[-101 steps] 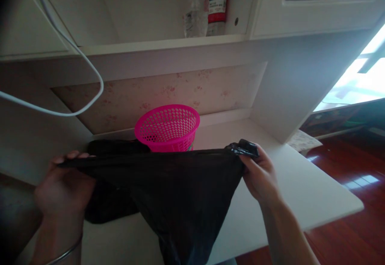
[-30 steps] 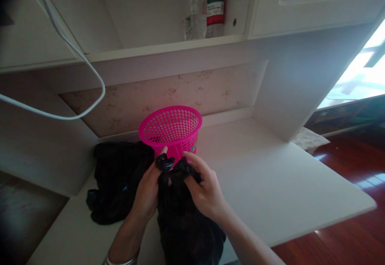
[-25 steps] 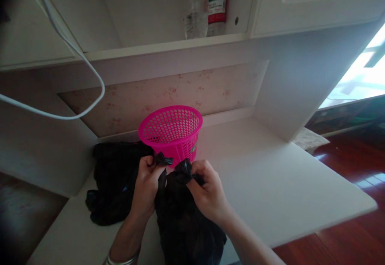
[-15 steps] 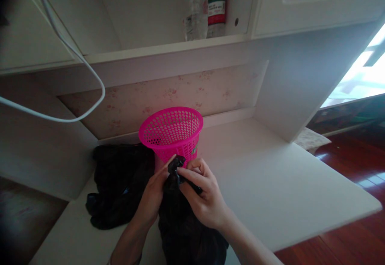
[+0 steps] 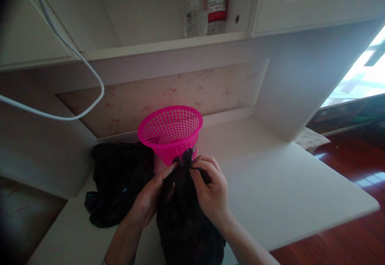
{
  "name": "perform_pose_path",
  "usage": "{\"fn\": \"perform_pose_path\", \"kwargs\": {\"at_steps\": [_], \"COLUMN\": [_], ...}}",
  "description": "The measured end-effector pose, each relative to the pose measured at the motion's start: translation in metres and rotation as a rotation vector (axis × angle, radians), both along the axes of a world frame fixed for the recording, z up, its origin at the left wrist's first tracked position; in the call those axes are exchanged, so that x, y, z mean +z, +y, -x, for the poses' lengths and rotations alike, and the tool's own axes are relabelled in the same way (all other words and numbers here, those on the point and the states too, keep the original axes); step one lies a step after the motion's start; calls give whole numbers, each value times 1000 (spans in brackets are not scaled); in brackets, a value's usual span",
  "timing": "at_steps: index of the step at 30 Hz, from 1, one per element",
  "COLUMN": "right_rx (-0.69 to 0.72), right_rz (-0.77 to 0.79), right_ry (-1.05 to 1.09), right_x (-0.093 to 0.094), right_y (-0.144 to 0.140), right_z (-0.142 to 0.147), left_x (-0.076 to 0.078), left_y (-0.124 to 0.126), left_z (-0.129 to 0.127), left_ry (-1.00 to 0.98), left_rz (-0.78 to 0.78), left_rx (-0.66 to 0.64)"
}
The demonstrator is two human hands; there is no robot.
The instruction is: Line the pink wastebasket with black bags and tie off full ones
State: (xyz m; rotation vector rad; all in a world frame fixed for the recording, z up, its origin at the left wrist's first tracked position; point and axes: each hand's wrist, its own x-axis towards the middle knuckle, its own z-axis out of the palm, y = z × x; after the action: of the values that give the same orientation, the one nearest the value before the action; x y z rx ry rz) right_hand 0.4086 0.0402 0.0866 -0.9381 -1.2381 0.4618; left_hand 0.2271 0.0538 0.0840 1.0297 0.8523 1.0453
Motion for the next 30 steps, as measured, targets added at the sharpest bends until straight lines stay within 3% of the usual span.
{"fn": "perform_pose_path", "kwargs": {"at_steps": [3, 7, 10, 13, 18, 21, 25, 27, 30], "right_rx": [208, 459, 484, 453, 653, 552, 326, 294, 353], "right_rz": [1, 135, 202, 225, 435, 402, 305, 270, 178], "right_ry": [-137, -208, 101, 380, 24, 17, 164, 202, 146], "right_x": [5, 5, -2, -6, 6, 11, 18, 24, 36], "right_y": [-4, -9, -6, 0, 7, 12, 21, 17, -2], "right_z": [-1, -7, -14, -20, -22, -20, -19, -20, -21], "left_x": [10, 17, 9, 1, 8, 17, 18, 14, 4], "left_y": [-3, -6, -10, -12, -12, -11, -14, -16, -17], "left_z": [-1, -11, -14, -14, -15, -11, -3, 0, -1], "left_ry": [111, 282, 262, 238, 354, 501, 576, 569, 481], "left_rz": [-117, -220, -187, -140, -253, -387, -368, -347, -242], "left_rx": [-197, -163, -52, -47, -168, -177, -280, -222, 1]}}
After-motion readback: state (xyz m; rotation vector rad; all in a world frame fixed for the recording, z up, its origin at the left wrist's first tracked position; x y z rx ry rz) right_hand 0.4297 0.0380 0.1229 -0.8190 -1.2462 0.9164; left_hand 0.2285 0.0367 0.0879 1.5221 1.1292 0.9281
